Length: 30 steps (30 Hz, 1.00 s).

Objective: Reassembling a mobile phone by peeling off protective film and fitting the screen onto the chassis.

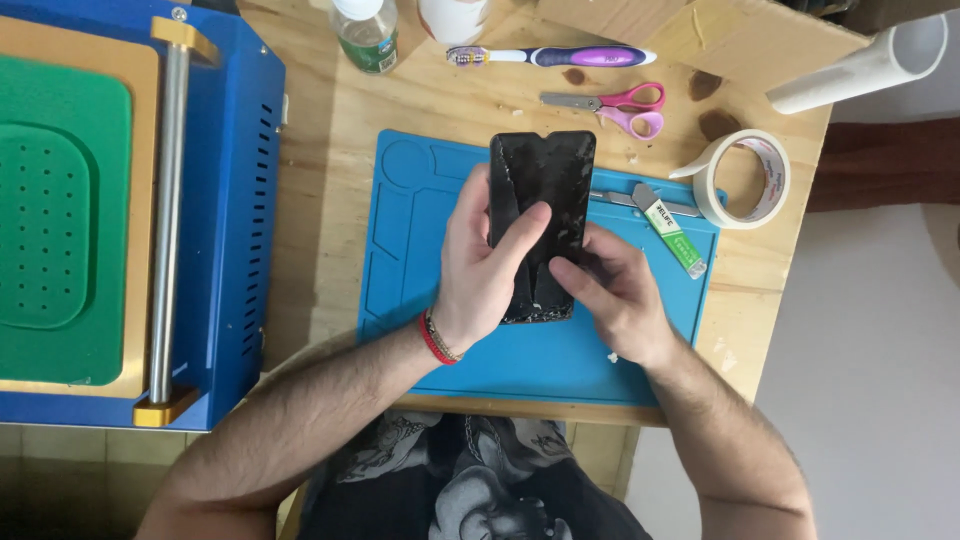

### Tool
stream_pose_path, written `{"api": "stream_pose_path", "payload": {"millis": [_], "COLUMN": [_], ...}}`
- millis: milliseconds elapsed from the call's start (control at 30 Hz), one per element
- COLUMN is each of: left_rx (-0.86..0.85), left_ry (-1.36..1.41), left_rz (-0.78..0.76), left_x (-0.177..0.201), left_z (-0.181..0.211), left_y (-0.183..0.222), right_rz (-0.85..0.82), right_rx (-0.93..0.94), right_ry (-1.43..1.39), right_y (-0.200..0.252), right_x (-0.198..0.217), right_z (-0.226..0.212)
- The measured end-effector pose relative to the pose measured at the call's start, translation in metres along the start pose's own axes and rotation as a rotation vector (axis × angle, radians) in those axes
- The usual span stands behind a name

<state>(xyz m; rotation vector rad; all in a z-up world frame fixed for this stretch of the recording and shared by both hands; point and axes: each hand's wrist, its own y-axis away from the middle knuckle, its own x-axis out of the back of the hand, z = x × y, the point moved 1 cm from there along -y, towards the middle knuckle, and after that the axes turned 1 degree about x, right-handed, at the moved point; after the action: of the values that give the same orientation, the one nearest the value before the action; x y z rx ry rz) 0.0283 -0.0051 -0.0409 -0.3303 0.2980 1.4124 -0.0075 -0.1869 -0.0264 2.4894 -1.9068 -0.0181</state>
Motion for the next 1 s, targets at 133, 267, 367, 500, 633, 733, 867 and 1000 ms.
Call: {"api": "stream_pose_path", "payload": {"millis": [133,267,367,500,633,733,867,1000], "left_rx": [0.054,0.097,0.077,0.054,0.049,0.073,0.043,0.023], "left_ry": [0.037,0.079,0.027,-0.023,-0.049,-0.030,-0.039,-0.054], "left_rz": [-0.025,-0.008,0.019,0.037,0.065,0.073,0.088,0.087], "left_x": [-0.004,-0.003,-0.006,-0.014,-0.011,-0.010,-0.012,-0.016], "left_z": [0.005,0.003,0.003,0.003,-0.012,-0.019,-0.012,0.002], "left_y": [-0.003,-0.009,-0.006,0.001,0.003,0.004,0.003,-0.001], "right_rz": [-0.003,0.017,0.039,0.056,0.009,-0.033,-0.033,-0.065], "right_rx": [-0.006,-0.006,-0.038,-0.084,-0.032,-0.008,0.003,0.005], "right_ry": [-0.006,-0.086,-0.202,-0.211,-0.141,-0.140,-0.255,-0.191], "right_y": [-0.004,0.001,0.002,0.003,-0.003,-0.004,-0.005,-0.010], "right_x": [0.000,0.004,-0.004,-0.010,-0.018,-0.018,-0.017,-0.023], "right_z": [-0.003,0.016,0.011,0.014,-0.003,-0.005,0.000,-0.007]}}
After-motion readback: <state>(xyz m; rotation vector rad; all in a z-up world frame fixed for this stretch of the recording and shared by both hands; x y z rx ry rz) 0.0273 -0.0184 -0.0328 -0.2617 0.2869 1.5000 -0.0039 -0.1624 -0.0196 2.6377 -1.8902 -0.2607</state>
